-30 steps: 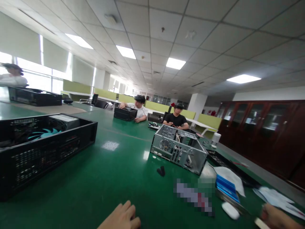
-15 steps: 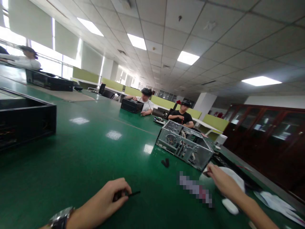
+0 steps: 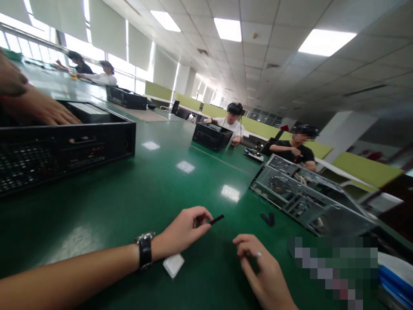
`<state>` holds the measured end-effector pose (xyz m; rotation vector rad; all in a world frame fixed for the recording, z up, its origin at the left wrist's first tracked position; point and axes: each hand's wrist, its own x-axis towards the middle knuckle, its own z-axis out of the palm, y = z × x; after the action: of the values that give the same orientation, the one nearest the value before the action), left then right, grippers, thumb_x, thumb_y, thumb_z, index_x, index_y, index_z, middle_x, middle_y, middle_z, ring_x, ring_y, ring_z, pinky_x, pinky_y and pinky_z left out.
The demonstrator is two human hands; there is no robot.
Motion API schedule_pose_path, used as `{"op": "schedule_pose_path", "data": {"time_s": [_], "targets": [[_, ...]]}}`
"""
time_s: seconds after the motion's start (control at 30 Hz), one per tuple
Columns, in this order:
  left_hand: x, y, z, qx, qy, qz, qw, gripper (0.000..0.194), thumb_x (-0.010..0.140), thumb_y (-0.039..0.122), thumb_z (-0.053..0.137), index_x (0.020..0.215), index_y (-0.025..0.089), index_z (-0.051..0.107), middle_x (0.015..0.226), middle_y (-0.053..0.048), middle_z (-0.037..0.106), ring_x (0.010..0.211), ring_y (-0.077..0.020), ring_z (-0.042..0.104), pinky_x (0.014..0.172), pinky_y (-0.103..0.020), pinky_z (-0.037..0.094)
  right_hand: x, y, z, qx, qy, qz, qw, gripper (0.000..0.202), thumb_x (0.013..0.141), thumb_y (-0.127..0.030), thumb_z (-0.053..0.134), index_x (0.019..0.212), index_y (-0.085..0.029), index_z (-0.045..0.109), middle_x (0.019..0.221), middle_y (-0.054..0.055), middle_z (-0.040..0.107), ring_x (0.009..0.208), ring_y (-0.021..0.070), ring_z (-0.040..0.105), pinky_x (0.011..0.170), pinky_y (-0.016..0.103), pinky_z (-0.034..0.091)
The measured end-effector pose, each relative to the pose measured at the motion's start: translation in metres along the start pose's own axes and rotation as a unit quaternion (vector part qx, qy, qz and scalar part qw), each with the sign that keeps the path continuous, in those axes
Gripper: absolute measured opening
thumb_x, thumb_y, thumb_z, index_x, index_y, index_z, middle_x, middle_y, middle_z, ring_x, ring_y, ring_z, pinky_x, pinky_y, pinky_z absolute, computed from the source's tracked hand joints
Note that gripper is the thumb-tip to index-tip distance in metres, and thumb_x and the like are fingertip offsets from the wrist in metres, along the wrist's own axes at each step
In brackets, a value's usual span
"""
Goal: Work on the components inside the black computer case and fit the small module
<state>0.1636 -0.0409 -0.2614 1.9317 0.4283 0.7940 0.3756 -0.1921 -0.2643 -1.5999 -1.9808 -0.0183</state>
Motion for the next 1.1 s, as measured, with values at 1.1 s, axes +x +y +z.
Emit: {"op": "schedule_pose_path", "data": {"time_s": [1.1], "targets": [[0.175,0.047,-0.103,0.559,0.032,0.061,0.826,0.033,0.099,0.037,0.061,0.123,0.015,0.060,0.123,-0.010,0.063,0.107,-0.0248,0.064,0.092,-0.047,0.055,0.060,-0.129,0.056,0.022,-0.215,0.089,0.972,0.030,0.077,-0.012,0.077,0.105,-0.021,0.069,0.113,0.006,0.068,0.105,0.0260,0.061,0.090,0.035,0.047]]}}
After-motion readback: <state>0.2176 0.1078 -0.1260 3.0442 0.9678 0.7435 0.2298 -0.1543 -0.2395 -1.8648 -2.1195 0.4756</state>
